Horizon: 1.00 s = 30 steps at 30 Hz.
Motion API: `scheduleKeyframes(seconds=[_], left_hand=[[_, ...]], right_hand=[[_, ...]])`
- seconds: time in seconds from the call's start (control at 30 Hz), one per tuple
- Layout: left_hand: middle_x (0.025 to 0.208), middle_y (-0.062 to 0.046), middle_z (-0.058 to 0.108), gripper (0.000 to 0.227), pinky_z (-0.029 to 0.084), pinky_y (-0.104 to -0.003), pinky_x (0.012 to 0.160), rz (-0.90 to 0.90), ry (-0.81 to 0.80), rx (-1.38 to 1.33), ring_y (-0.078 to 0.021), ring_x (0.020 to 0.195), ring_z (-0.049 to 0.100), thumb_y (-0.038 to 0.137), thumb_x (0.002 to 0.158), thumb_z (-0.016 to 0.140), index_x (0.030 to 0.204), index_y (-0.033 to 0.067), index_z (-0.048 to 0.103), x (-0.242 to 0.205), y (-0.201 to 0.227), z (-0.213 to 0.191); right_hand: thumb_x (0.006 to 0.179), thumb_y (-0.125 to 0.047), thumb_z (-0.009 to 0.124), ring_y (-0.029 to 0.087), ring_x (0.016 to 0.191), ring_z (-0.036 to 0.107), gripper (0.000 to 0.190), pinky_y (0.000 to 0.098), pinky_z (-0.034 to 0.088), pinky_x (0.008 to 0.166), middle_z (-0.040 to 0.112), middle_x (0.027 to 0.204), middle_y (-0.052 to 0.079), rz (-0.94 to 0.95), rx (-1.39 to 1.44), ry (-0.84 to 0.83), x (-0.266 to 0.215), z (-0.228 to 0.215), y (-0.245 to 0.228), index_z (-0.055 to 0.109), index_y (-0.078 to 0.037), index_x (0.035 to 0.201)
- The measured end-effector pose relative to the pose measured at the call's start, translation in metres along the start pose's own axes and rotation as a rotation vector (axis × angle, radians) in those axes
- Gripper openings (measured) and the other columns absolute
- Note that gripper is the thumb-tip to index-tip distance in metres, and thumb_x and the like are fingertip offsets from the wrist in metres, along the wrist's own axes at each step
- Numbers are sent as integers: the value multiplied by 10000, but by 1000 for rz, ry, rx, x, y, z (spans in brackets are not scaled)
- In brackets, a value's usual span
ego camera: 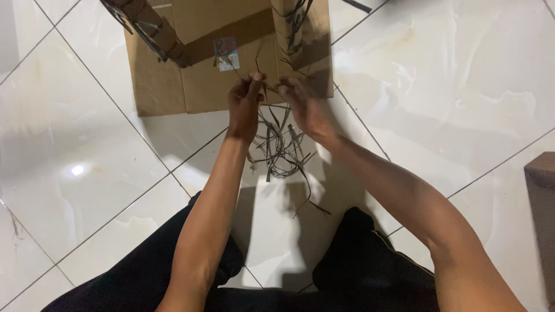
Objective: Assembling cardboard chair structures by tying components together with wire
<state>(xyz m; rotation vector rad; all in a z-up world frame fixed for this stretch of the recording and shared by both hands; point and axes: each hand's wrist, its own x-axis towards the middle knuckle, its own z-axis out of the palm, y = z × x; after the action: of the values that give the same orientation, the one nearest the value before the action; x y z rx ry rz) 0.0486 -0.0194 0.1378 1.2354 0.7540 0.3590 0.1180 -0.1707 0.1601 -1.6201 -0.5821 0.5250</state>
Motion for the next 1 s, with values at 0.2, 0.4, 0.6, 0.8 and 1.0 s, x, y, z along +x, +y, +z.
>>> scheduleKeyframes(seconds=[0.2,0.4,0.6,0.8,1.0], left_hand=[[912,-38,722,171,555,-342,777,-6,36,-234,-171,863,692,310,995,707,988,139,691,5,17,5],[937,-21,665,89,507,-207,721,-52,148,-507,-160,892,680,139,1041,618,961,102,611,20,11,-16],[922,-35,672,61,541,-193,724,-58,213,-517,-159,853,688,122,1014,657,975,107,613,29,-3,-15],[955,-81,655,38,503,-230,681,57,93,-552,-150,826,631,66,1013,626,1038,47,605,61,-16,-38],[1311,-121,645,420,555,-406,1042,635,-92,258,-257,1182,661,215,1038,659,1409,102,498,55,77,28]], right_hand=[[1065,-340,516,173,586,641,265,402,558,677,596,677,73,154,253,-223,10,-1,-17,577,-121,929],[1034,-146,604,165,694,578,186,313,443,607,565,705,76,35,-3,-178,20,-26,-31,649,-60,875],[1033,-223,659,130,764,574,165,276,542,648,598,862,27,289,113,-130,39,-75,-29,696,-68,1075],[841,-243,627,82,588,414,212,267,274,508,591,838,-22,437,427,157,71,-168,-11,661,-129,1016],[1023,-174,535,-8,481,333,230,185,294,400,704,1134,-52,422,-85,495,102,-190,-47,699,-86,1158]])
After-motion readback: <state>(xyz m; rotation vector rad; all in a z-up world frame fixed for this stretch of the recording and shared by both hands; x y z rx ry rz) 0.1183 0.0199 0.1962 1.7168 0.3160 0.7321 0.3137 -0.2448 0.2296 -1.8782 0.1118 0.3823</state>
